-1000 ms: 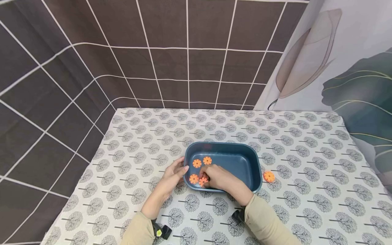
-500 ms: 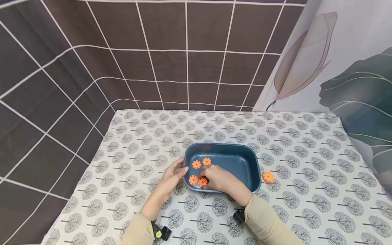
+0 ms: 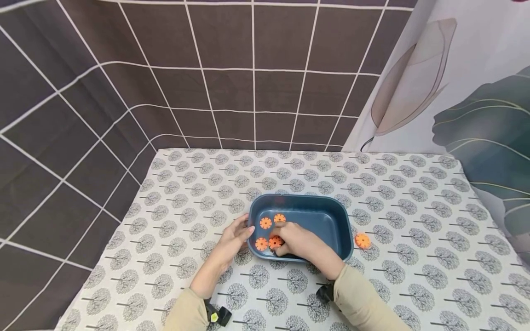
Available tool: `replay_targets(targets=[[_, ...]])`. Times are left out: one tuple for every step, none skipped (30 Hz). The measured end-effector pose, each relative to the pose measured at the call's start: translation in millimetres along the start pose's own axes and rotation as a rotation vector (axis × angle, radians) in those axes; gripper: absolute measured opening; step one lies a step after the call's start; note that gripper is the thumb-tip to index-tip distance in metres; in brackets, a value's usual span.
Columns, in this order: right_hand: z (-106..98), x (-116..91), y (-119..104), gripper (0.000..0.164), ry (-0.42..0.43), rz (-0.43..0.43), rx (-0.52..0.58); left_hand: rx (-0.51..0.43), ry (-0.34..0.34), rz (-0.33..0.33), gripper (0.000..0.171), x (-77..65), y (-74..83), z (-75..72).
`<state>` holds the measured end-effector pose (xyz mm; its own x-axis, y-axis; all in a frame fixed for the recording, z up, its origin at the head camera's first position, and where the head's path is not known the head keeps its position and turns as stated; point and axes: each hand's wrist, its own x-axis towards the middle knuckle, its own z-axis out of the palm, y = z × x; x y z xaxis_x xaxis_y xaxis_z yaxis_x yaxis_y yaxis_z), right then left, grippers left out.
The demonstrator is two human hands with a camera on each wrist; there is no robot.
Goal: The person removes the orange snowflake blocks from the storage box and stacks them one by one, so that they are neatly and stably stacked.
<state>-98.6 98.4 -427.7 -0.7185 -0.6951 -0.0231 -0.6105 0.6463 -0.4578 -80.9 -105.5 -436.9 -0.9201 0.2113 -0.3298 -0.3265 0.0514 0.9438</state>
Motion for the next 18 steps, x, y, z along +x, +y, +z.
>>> replay_targets(targets=[[-1,-1,1,0.03,0.008,-0.001,0.01,0.002,0.002,-0.001,0.059,0.2,0.0,0.0],[-3,-2,3,0.03,0.019,-0.003,0.021,0.003,0.003,-0.001,0.06,0.5,0.0,0.0],[-5,-4,4,0.029,0.032,-0.006,0.032,0.005,0.005,-0.003,0.06,0.9,-0.2,-0.2],[-7,-5,6,0.028,0.047,-0.013,0.041,0.009,0.006,-0.003,0.06,1.5,0.1,-0.6],[-9,-7,8,0.028,0.063,-0.016,0.048,0.013,0.008,-0.005,0.06,2.3,0.7,-0.8],[-12,-9,11,0.028,0.077,-0.019,0.056,0.016,0.008,-0.005,0.06,3.1,1.2,-1.1],[-13,-12,13,0.028,0.094,-0.02,0.058,0.018,0.009,-0.005,0.06,3.7,1.8,-1.4],[-15,-14,16,0.028,0.113,-0.027,0.059,0.017,0.007,-0.004,0.06,4.2,2.7,-1.6],[-17,-17,18,0.029,0.13,-0.027,0.057,0.02,0.007,-0.003,0.06,4.5,3.3,-1.8],[-18,-19,21,0.029,0.146,-0.027,0.056,0.02,0.007,-0.001,0.06,4.3,4.2,-1.9],[-18,-22,24,0.03,0.163,-0.025,0.057,0.021,0.008,-0.001,0.06,4.3,4.8,-1.8],[-19,-25,26,0.03,0.18,-0.027,0.056,0.019,0.007,0.001,0.06,3.8,5.0,-1.9],[-19,-28,28,0.03,0.194,-0.028,0.051,0.019,0.007,0.001,0.06,3.0,5.2,-1.8],[-19,-32,30,0.03,0.206,-0.029,0.052,0.02,0.007,0.002,0.06,1.8,5.2,-1.6],[-20,-35,32,0.029,0.216,-0.026,0.05,0.018,0.005,-0.001,0.06,1.0,4.7,-1.3],[-20,-39,34,0.029,0.226,-0.026,0.048,0.015,0.0,0.0,0.06,0.1,4.3,-0.8],[-21,-43,35,0.029,0.235,-0.021,0.042,0.011,-0.005,-0.001,0.06,-0.4,3.7,-0.2],[-22,-46,36,0.03,0.245,-0.014,0.033,0.006,-0.011,-0.001,0.061,-0.8,3.1,0.3]])
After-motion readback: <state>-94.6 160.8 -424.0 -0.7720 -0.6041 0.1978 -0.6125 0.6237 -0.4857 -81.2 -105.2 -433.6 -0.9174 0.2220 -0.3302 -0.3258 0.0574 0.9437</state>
